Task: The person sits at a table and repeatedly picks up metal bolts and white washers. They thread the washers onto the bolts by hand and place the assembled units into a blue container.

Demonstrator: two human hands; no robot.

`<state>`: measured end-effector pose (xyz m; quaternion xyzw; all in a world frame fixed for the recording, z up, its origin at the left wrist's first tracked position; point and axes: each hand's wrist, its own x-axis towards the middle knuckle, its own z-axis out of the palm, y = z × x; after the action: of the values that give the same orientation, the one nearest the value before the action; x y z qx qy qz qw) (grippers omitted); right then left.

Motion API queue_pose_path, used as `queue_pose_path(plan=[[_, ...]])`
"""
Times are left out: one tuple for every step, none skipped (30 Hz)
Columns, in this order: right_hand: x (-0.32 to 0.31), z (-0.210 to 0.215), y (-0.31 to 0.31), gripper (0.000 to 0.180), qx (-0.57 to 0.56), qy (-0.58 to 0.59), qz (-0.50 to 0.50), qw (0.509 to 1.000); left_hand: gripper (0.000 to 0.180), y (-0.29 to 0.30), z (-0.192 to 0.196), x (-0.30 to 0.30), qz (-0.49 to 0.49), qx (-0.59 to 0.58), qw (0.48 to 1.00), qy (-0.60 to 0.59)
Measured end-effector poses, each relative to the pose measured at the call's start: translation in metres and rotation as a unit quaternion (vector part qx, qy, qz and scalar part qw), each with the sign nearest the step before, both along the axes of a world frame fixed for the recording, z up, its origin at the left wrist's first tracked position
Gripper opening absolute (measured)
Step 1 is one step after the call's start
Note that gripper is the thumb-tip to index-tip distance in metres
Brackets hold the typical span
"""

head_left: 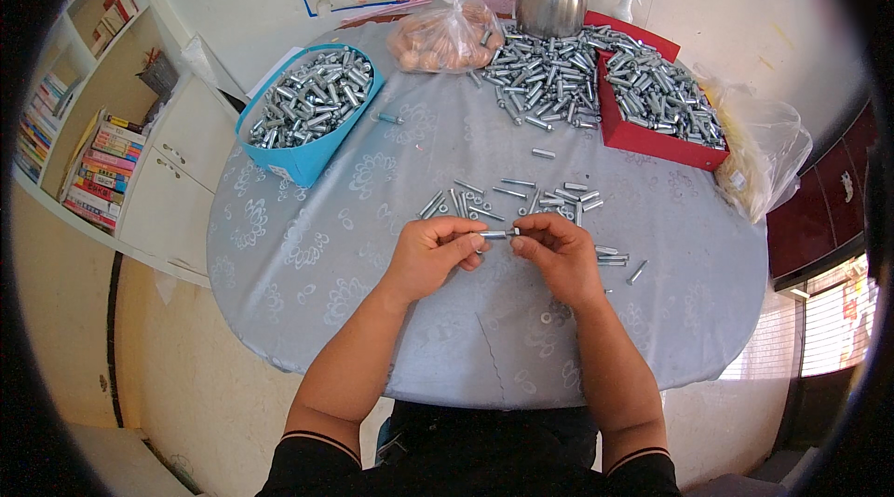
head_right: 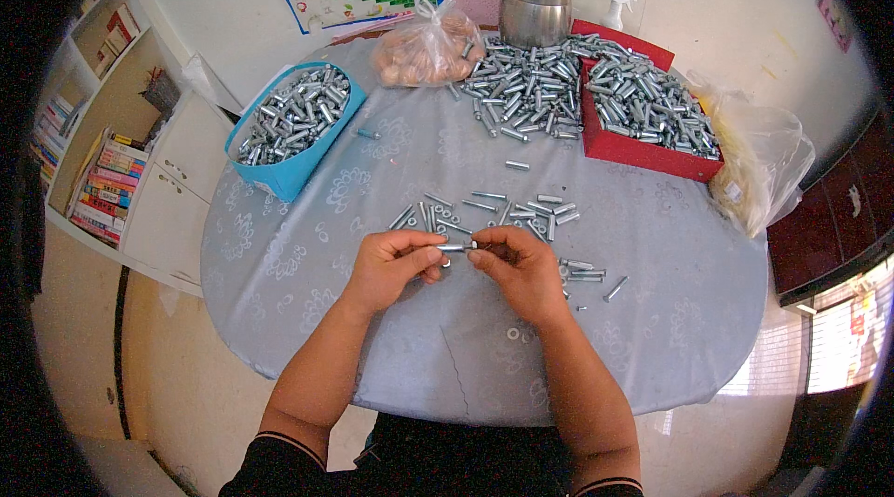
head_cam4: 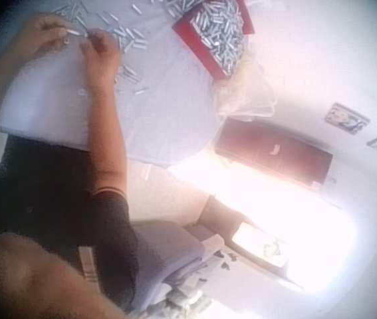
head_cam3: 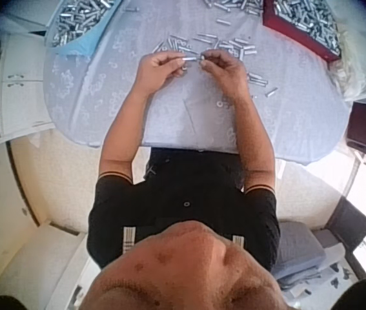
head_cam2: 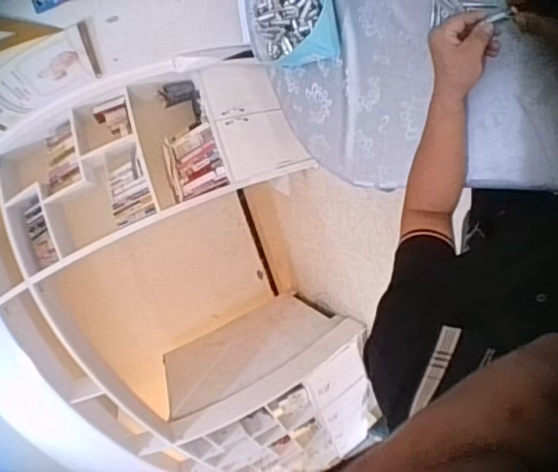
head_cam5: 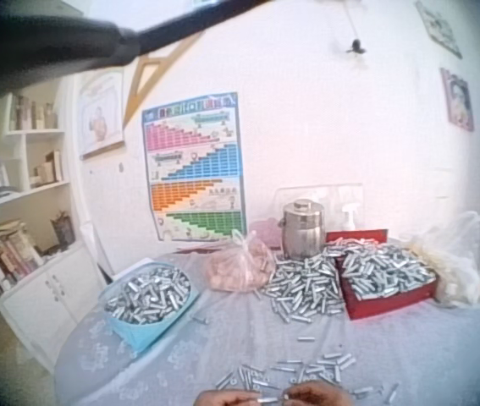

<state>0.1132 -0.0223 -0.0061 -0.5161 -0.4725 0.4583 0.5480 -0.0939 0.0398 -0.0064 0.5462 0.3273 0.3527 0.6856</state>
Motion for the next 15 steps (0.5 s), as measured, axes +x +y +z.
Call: queue_pose_path(plan=[[-0.0012,0.0014,-0.0003,0.018,-0.002,-0.001,-0.001,1.000,0.022,0.0001,0.0004,0.0001,0.001,0.001,1.000,0.003],[-0.0028,0.0044,-0.0008,0.015,-0.003,-0.002,-0.001,1.000,0.022,0.0001,0.0009,-0.0001,0.003,0.002,1.000,0.005],[-0.0036,0.0061,-0.0011,0.013,-0.005,-0.003,-0.001,1.000,0.022,0.0001,0.0011,-0.0003,0.004,0.003,1.000,0.007],[-0.0030,0.0057,-0.0010,0.013,-0.005,-0.029,0.002,1.000,0.022,0.0001,0.0000,-0.0004,0.000,0.010,1.000,0.006],[-0.0016,0.0053,-0.0011,0.015,-0.006,-0.056,0.005,0.998,0.022,0.0001,-0.0019,-0.0002,-0.004,0.017,1.000,0.005],[-0.0008,0.0051,-0.0012,0.020,-0.007,-0.082,0.009,0.997,0.022,-0.0001,-0.0030,-0.0001,-0.008,0.024,1.000,0.004],[-0.0015,0.0066,-0.0016,0.024,-0.017,-0.086,0.006,0.996,0.022,-0.0006,-0.0028,-0.0002,-0.008,0.024,1.000,0.001],[-0.0027,0.0091,-0.0025,0.028,-0.028,-0.089,0.003,0.996,0.022,-0.0010,-0.0027,0.0000,-0.009,0.024,1.000,-0.002],[-0.0037,0.0105,-0.0028,0.032,-0.038,-0.093,0.000,0.995,0.022,-0.0013,-0.0023,0.0001,-0.009,0.024,1.000,-0.004],[-0.0044,0.0098,-0.0022,0.033,-0.054,-0.088,-0.010,0.995,0.022,-0.0019,-0.0010,0.0004,-0.007,0.020,1.000,-0.007],[-0.0048,0.0086,-0.0011,0.034,-0.069,-0.084,-0.020,0.994,0.022,-0.0023,0.0013,0.0008,-0.004,0.015,1.000,-0.009],[-0.0048,0.0077,-0.0002,0.034,-0.084,-0.080,-0.030,0.993,0.022,-0.0023,0.0027,0.0012,-0.002,0.011,1.000,-0.012],[-0.0033,0.0072,0.0001,0.034,-0.085,-0.065,-0.036,0.994,0.022,-0.0019,0.0031,0.0013,0.002,0.009,1.000,-0.008],[-0.0010,0.0068,0.0005,0.034,-0.085,-0.051,-0.041,0.994,0.022,-0.0012,0.0035,0.0011,0.007,0.007,1.000,-0.004],[0.0001,0.0067,0.0008,0.034,-0.085,-0.036,-0.047,0.995,0.022,-0.0006,0.0039,0.0008,0.012,0.004,1.000,0.000]])
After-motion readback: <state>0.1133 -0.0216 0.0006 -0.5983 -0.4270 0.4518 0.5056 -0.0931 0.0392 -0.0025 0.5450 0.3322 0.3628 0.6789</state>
